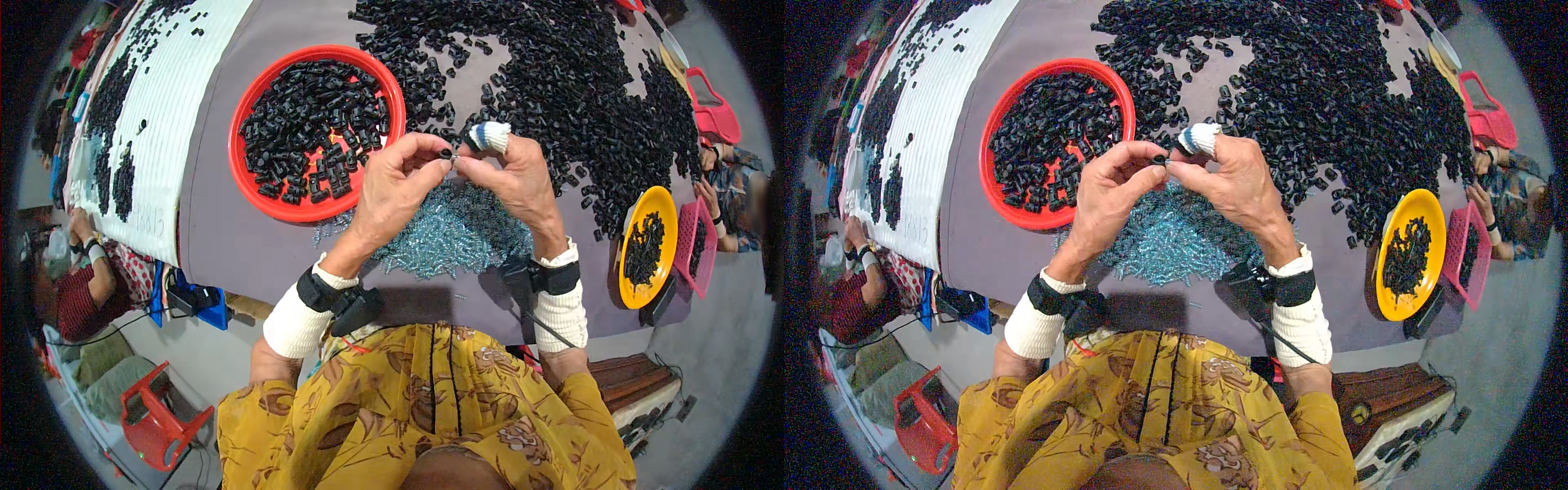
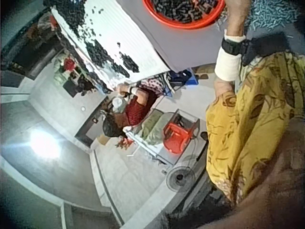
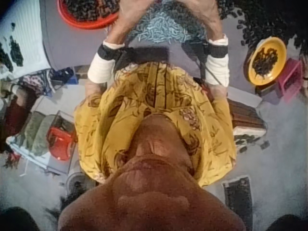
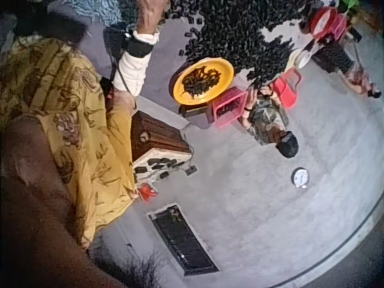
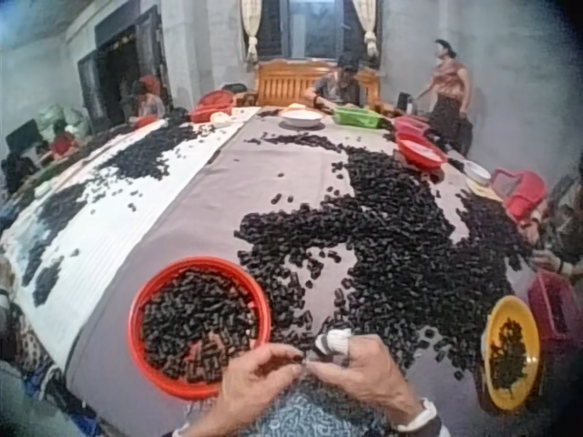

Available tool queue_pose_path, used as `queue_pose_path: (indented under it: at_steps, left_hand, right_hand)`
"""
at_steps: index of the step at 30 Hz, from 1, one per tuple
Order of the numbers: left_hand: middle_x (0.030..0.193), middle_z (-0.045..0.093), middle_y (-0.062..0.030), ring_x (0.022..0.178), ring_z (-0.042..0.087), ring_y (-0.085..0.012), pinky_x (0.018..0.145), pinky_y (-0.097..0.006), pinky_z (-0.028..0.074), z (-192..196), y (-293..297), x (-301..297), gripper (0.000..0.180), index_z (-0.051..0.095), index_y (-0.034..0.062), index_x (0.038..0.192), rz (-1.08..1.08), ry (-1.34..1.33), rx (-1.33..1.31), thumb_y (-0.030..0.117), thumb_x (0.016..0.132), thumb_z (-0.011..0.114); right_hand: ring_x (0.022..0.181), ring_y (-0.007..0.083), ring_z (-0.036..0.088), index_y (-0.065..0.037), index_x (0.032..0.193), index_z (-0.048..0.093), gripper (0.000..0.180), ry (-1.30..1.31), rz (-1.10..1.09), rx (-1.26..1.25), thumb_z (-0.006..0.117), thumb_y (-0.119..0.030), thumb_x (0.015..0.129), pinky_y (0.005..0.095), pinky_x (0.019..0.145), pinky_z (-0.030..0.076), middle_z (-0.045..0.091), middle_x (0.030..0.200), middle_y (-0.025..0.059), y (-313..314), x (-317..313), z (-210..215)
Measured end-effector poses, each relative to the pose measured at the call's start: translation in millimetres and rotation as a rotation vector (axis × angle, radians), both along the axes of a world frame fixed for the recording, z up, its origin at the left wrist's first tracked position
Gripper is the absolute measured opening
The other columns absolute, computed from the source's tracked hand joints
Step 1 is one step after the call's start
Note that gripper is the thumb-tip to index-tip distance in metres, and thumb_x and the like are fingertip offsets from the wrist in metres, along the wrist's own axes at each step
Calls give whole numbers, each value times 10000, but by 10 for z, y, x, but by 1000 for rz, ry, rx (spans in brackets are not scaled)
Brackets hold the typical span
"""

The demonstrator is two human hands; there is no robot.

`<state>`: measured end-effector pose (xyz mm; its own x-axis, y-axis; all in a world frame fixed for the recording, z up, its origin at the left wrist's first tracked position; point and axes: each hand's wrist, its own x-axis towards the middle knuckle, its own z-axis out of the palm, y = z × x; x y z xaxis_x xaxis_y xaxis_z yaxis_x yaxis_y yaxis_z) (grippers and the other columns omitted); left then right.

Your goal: The person picks up a black plastic component and a spring by hand, inserts the spring into the component, and places the assembled piece onto the table, repeating this process multiple times.

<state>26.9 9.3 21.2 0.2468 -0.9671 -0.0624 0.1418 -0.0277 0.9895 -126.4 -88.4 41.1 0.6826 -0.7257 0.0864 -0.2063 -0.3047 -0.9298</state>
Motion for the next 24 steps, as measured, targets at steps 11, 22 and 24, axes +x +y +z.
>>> queue_pose_path:
  at_steps: [11, 22, 24]
  left_hand:
    - [880, 635, -21, 783, 569, -77, 691, -217, 464, 12, 28, -1, 198, 661, 3, 1030, 20, -289, -76, 47, 837, 657]
    - [868, 646, -78, 769, 598, -144, 678, -251, 469, -97, 45, -78, 189, 680, 10, 992, -15, -538, -172, 35, 805, 659]
    - [865, 645, -72, 774, 597, -137, 678, -251, 469, -73, 46, -50, 191, 680, 11, 992, -18, -517, -165, 36, 804, 661]
  right_hand:
    - [609, 253, 610, 10, 868, 634, 126, 64, 92, -326, 660, -57, 764, 324, 565, 469, 607, 709, 148, 4, 25, 93]
    - [661, 273, 647, 35, 876, 592, 182, 143, 137, -161, 661, -67, 742, 349, 599, 492, 634, 742, 166, -6, -1, 114]
    - [650, 221, 639, 39, 895, 591, 205, 168, 137, -131, 669, -87, 754, 323, 604, 495, 639, 744, 150, -42, 35, 95]
